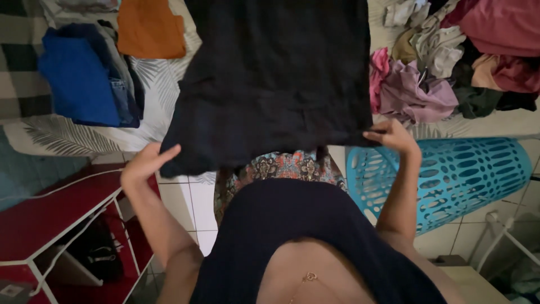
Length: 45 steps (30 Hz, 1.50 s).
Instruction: Folding various items of clothing on a bed and placing them into piles.
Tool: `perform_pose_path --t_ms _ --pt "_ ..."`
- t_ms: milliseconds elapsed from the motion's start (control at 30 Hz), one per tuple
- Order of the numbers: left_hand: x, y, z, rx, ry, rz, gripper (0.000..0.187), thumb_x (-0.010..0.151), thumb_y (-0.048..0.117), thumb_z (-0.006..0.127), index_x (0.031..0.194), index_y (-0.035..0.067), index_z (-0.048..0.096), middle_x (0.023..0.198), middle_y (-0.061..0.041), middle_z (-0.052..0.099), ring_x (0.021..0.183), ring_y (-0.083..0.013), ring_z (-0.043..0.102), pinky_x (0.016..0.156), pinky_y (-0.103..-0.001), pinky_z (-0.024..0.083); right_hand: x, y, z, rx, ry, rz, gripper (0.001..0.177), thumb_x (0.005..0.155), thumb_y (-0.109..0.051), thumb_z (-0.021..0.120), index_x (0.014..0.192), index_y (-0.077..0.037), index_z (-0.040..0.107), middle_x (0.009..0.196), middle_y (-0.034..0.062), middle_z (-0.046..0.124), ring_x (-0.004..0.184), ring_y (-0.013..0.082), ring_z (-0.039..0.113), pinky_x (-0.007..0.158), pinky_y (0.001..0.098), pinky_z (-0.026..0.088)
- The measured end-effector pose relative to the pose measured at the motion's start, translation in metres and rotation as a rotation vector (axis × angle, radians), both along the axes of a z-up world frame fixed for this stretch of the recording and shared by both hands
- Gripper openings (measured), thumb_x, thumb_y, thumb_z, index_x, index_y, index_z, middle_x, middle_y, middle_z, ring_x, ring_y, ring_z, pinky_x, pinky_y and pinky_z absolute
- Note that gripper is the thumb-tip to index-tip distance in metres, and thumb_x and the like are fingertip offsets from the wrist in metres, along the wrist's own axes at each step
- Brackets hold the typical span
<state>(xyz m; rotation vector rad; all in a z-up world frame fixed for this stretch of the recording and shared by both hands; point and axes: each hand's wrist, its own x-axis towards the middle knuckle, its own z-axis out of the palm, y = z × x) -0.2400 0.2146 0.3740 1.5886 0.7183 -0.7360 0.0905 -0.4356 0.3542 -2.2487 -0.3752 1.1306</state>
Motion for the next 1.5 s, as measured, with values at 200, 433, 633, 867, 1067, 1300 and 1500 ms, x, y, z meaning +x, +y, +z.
perform_pose_path --t_ms 200,433,633,867,1067,1300,1500 --pt "0.095 0.026 -0.075 -0.003 -0.024 0.028 0.050 0.098 0.047 0.067 0.106 -0.002 0.073 0.087 0.001 0.069 0.076 -0.0110 0.058 0.066 -0.031 0.048 0.071 0.029 -0.058 0.033 0.043 -0.031 0.035 0.089 -0.029 0.081 0.082 0.003 0.069 0.066 0.0035 0.055 0.061 0.0124 0.050 0.055 0.0369 0.041" --pt "0.214 0.035 -0.117 -0.337 -0.311 0.808 0.051 0.093 0.042 0.072 0.129 0.007 0.062 0.114 -0.005 0.072 0.100 -0.0157 0.073 0.084 -0.032 0.060 0.158 0.063 -0.151 0.172 -0.250 -0.269 0.026 0.100 -0.022 0.082 0.106 0.002 0.075 0.089 0.0045 0.070 0.083 0.0135 0.060 0.078 0.0326 0.049" --pt "0.198 0.000 -0.214 0.069 -0.294 0.342 0.053 0.103 0.050 0.076 0.115 -0.002 0.073 0.107 -0.008 0.075 0.095 -0.0182 0.062 0.086 -0.035 0.052 0.159 0.071 -0.247 0.343 -0.626 -0.194 0.036 0.092 0.000 0.072 0.127 0.000 0.064 0.121 0.0180 0.069 0.117 0.0307 0.065 0.102 0.0414 0.050" --pt "0.162 -0.016 -0.206 0.741 -0.155 0.043 0.049 0.109 0.042 0.070 0.108 -0.007 0.069 0.105 -0.023 0.073 0.101 -0.0373 0.069 0.088 -0.045 0.052 0.145 0.100 -0.188 0.291 -0.703 -0.312 0.037 0.097 0.001 0.067 0.131 -0.007 0.058 0.122 0.0196 0.069 0.118 0.0380 0.066 0.102 0.0429 0.050" --pt "0.187 -0.051 -0.098 -0.637 -0.206 0.914 0.040 0.094 0.031 0.066 0.122 0.002 0.067 0.116 -0.011 0.075 0.108 -0.0270 0.072 0.099 -0.040 0.058 0.060 0.203 -0.089 0.198 -1.178 -0.296 0.031 0.089 -0.013 0.080 0.108 0.003 0.061 0.097 0.0208 0.064 0.091 0.0383 0.061 0.093 0.0466 0.049" --pt "0.197 -0.145 -0.120 -0.515 -0.748 0.997 0.046 0.094 0.032 0.073 0.129 0.007 0.056 0.125 -0.008 0.064 0.115 -0.0254 0.062 0.107 -0.039 0.050 -0.065 0.293 -0.147 0.829 1.052 -0.586 0.065 0.099 -0.055 0.048 0.143 -0.009 0.057 0.145 0.0083 0.060 0.131 0.0231 0.058 0.116 0.0431 0.041" --pt "0.183 -0.143 -0.181 -0.833 -0.439 1.219 0.035 0.090 0.030 0.071 0.116 0.006 0.069 0.117 -0.007 0.069 0.114 -0.0272 0.061 0.102 -0.043 0.047 0.005 0.262 -0.088 0.926 0.857 -0.782 0.060 0.078 -0.023 0.075 0.136 -0.010 0.062 0.136 0.0068 0.063 0.126 0.0260 0.058 0.112 0.0449 0.046"
